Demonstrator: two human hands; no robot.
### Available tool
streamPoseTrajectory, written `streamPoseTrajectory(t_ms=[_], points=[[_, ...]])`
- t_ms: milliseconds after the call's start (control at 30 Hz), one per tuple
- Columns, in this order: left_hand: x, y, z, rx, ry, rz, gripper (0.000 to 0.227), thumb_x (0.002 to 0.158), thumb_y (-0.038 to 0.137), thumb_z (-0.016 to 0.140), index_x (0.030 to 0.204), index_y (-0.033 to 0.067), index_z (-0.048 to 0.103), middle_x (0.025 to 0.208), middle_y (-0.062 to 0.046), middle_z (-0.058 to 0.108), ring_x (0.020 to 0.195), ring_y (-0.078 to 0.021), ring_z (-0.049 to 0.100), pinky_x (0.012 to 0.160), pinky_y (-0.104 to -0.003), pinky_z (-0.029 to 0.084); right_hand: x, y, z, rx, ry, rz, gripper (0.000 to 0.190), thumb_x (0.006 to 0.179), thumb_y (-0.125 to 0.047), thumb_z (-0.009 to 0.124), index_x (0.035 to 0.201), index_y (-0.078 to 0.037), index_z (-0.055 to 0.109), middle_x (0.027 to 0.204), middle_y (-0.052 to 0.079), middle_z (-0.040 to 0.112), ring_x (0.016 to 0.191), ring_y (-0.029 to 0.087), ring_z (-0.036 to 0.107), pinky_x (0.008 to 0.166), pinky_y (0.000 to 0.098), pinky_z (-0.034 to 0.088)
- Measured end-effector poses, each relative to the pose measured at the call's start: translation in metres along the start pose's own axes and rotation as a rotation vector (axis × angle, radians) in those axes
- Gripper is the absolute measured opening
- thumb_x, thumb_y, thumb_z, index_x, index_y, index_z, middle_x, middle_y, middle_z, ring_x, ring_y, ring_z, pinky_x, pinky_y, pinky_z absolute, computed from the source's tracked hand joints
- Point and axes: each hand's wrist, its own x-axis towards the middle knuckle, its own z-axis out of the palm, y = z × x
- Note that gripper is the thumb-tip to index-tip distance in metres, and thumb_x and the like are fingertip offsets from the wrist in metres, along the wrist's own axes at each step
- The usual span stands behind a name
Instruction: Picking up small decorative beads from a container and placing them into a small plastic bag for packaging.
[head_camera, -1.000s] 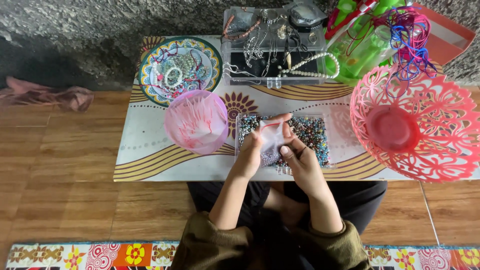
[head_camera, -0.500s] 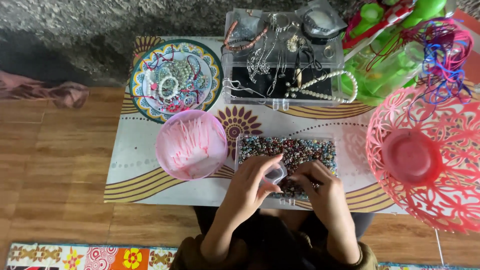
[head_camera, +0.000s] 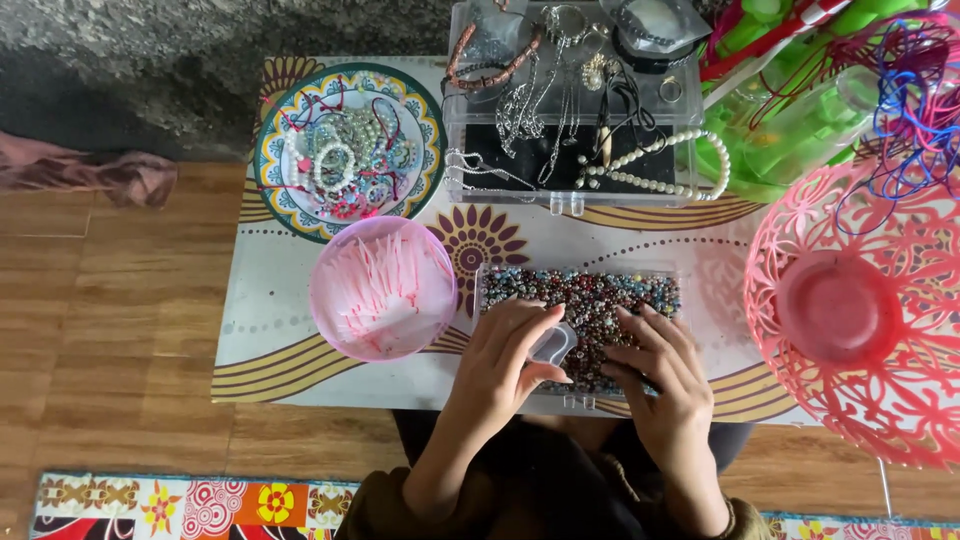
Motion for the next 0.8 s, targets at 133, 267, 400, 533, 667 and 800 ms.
streamPoseTrajectory(t_ms=[133, 267, 400, 533, 667, 800], points=[[-0.001, -0.003, -0.002, -0.026, -0.005, -0.002, 0.058, 0.098, 0.033, 0.068, 0.144, 0.0021, 0.048, 0.129, -0.012, 0.06, 0.12, -0.0289, 0.06, 0.113, -0.047, 0.051, -0.009, -0.001, 0.01, -0.085, 0.061, -0.13, 0.019, 0.092, -0.012, 0.076, 0.111, -0.01, 0.073, 0.129, 0.013, 0.069, 0.128, 0.032, 0.064, 0.12, 0.0496, 0.041], [-0.004, -0.006, 0.0, -0.049, -0.035, 0.011, 0.062, 0.098, 0.036, 0.068, 0.146, 0.0023, 0.046, 0.129, -0.012, 0.06, 0.12, -0.028, 0.062, 0.112, -0.045, 0.053, 0.005, -0.017, 0.009, 0.085, 0.115, -0.097, 0.011, 0.092, 0.003, 0.068, 0.102, 0.004, 0.072, 0.105, 0.018, 0.074, 0.098, 0.029, 0.075, 0.092, 0.0328, 0.062], [-0.002, -0.003, -0.004, -0.046, -0.043, 0.001, 0.059, 0.101, 0.04, 0.062, 0.144, 0.0017, 0.049, 0.128, -0.013, 0.06, 0.12, -0.0292, 0.061, 0.112, -0.047, 0.053, 0.009, -0.018, 0.002, 0.105, -0.029, -0.202, 0.025, 0.094, -0.021, 0.065, 0.106, 0.001, 0.072, 0.114, 0.018, 0.073, 0.107, 0.03, 0.075, 0.107, 0.0457, 0.055], [0.0, -0.003, -0.006, -0.067, -0.03, 0.018, 0.058, 0.101, 0.038, 0.062, 0.141, -0.0009, 0.05, 0.126, -0.014, 0.061, 0.118, -0.0298, 0.062, 0.11, -0.047, 0.055, -0.006, -0.001, 0.004, -0.009, -0.06, -0.263, 0.015, 0.094, -0.015, 0.072, 0.107, -0.01, 0.074, 0.113, 0.005, 0.076, 0.112, 0.02, 0.073, 0.117, 0.044, 0.039], [0.0, -0.001, -0.008, -0.098, -0.056, 0.003, 0.061, 0.098, 0.036, 0.068, 0.144, 0.0001, 0.049, 0.127, -0.013, 0.061, 0.118, -0.0283, 0.062, 0.111, -0.044, 0.055, -0.002, -0.003, 0.002, -0.072, -0.09, -0.125, 0.011, 0.093, -0.029, 0.07, 0.098, -0.022, 0.076, 0.108, -0.009, 0.075, 0.105, 0.012, 0.063, 0.116, 0.0436, 0.028], [-0.003, -0.004, -0.006, -0.102, -0.068, 0.023, 0.07, 0.092, 0.034, 0.078, 0.146, 0.0009, 0.047, 0.126, -0.012, 0.062, 0.117, -0.0266, 0.062, 0.112, -0.044, 0.055, -0.002, -0.002, -0.001, 0.101, -0.188, -0.098, 0.01, 0.09, -0.016, 0.071, 0.098, -0.01, 0.075, 0.101, -0.001, 0.077, 0.099, 0.02, 0.067, 0.091, 0.0287, 0.053]])
